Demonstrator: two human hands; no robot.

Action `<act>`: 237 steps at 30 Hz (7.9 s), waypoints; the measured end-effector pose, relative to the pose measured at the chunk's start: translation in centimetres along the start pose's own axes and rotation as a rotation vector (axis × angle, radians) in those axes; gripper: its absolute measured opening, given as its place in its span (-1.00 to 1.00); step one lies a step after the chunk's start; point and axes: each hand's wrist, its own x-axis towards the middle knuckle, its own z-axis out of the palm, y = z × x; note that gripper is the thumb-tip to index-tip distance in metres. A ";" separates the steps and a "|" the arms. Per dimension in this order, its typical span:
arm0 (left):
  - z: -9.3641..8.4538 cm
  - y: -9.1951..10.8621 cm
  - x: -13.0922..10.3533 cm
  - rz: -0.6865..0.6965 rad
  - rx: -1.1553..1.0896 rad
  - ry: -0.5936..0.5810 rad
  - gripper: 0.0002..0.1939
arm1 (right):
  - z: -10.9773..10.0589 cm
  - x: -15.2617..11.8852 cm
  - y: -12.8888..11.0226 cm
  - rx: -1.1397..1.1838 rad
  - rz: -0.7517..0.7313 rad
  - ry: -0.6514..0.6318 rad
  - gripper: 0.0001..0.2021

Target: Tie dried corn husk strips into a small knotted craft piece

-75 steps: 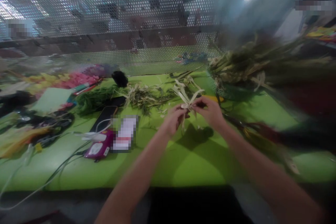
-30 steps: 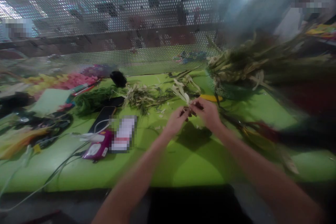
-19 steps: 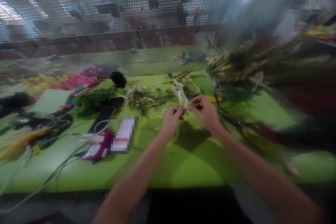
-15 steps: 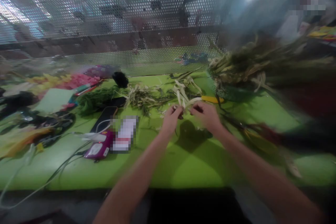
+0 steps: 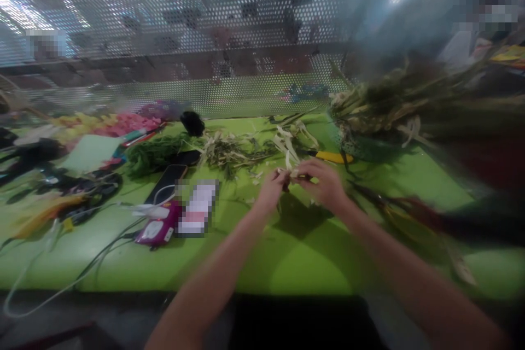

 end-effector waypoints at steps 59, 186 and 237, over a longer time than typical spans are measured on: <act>0.3 0.8 -0.7 0.028 0.201 -0.184 -0.81 | -1.1 1.0 -0.1 0.514 0.442 0.012 -0.75; 1.1 1.3 -1.1 -0.154 -0.366 0.055 -0.80 | 1.1 -0.8 -1.7 -0.832 -0.146 -0.146 -0.88; -0.5 0.6 -0.2 0.095 0.072 0.114 -0.70 | 0.6 -0.7 -2.1 -0.293 0.085 -0.117 -0.86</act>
